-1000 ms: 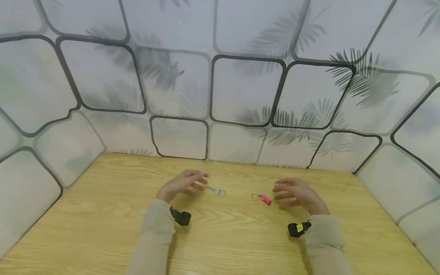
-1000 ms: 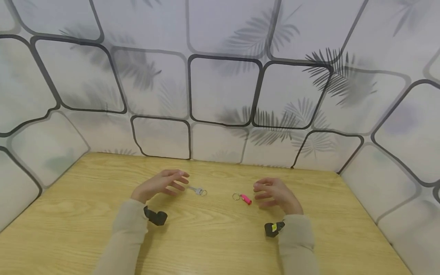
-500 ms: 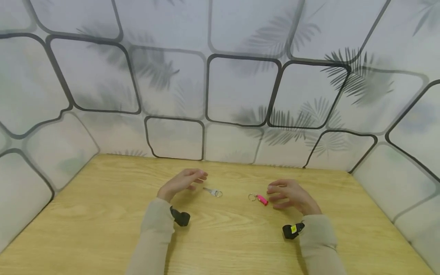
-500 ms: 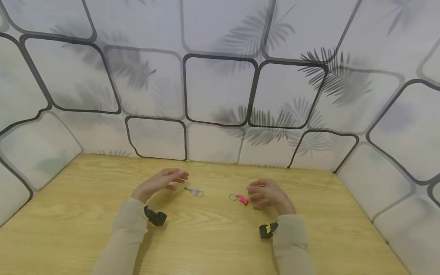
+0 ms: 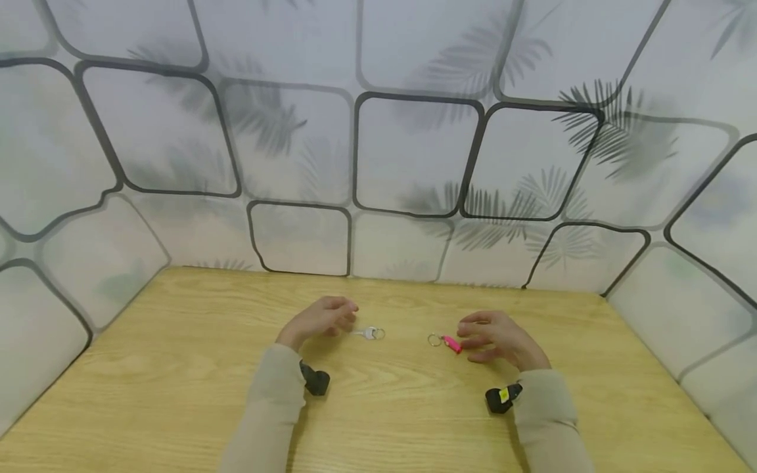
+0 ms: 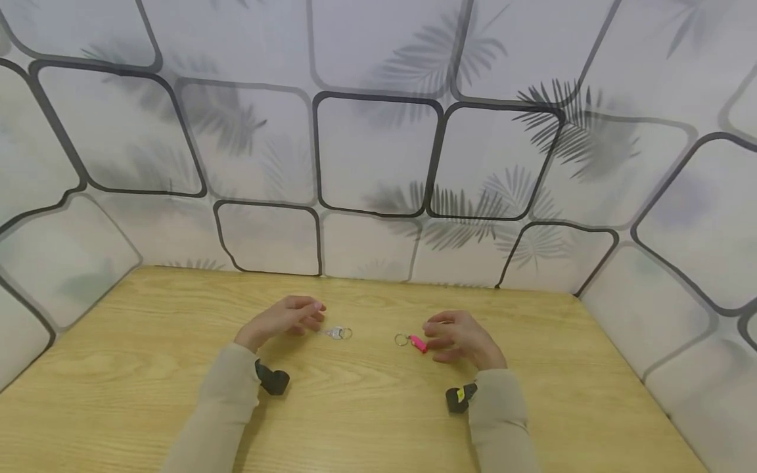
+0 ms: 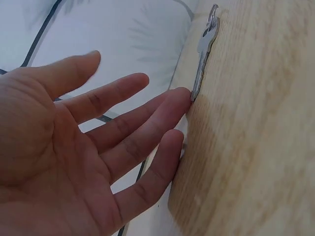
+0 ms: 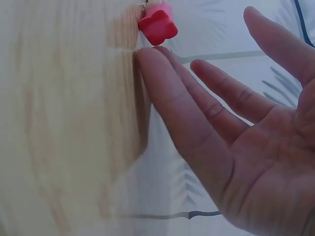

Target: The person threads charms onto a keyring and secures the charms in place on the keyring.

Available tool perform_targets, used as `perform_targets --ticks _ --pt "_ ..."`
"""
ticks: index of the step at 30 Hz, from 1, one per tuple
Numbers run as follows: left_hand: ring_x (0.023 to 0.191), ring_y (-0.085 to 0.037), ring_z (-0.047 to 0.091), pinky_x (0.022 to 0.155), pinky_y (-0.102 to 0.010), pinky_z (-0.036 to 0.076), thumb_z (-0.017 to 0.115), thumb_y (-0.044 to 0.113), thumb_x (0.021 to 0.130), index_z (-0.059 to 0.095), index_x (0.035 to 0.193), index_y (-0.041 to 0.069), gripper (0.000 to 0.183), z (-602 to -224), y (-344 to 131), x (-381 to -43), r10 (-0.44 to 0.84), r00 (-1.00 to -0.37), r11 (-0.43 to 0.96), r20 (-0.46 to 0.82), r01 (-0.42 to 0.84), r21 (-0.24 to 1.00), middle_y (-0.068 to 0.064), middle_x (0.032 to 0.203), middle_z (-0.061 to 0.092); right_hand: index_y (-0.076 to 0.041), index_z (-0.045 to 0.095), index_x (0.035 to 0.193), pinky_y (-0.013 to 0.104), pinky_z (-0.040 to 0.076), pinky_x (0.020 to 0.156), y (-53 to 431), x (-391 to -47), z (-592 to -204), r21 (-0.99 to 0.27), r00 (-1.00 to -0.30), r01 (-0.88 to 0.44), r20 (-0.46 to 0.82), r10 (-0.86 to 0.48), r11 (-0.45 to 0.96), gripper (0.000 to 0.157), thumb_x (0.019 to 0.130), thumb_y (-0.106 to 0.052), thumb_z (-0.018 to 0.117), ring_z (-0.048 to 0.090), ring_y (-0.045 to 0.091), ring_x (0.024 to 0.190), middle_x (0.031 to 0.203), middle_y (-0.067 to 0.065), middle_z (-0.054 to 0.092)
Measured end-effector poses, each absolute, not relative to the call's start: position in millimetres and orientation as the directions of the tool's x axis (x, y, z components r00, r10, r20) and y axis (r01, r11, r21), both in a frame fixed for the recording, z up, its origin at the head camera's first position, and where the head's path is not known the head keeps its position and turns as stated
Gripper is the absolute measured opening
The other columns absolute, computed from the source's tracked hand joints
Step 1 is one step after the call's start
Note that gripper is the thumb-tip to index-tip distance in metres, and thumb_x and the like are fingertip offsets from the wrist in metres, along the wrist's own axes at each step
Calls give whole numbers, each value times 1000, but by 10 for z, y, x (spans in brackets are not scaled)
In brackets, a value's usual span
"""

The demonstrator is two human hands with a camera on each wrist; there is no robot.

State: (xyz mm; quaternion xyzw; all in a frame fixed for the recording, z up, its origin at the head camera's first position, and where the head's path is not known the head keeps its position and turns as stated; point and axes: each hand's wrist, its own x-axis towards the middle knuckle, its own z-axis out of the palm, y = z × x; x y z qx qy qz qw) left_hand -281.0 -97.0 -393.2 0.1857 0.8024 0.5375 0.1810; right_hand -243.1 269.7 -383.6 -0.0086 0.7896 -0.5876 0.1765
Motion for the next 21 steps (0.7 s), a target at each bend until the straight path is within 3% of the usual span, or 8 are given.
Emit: perform_targets --ticks 5,12,21 --pt "103 -35 70 88 -41 57 50 16 108 53 133 -14 39 -3952 -964 -2799 448 -887 354 -113 59 933 -27 125 64 18 45 135 43 61 81 2681 -2450 -3843 -926 -930 195 -280 -240 324 50 98 -9 65 68 26 99 127 26 60" --pt "75 -15 68 70 -29 59 66 5 97 65 118 -11 26 -3969 -902 -2785 346 -926 374 -148 -8 927 -13 100 72 21 42 137 40 62 77 2683 -2463 -3893 -924 -928 182 -274 -252 337 54 93 4 68 68 21 92 127 31 55" --pt "74 -17 68 67 -30 58 74 -1 88 71 107 -6 20 -3927 -777 -2700 171 -965 437 -199 -107 893 -9 88 72 21 50 128 37 62 74 2628 -2453 -3898 -922 -932 183 -273 -236 341 44 90 9 69 68 18 83 109 20 60"
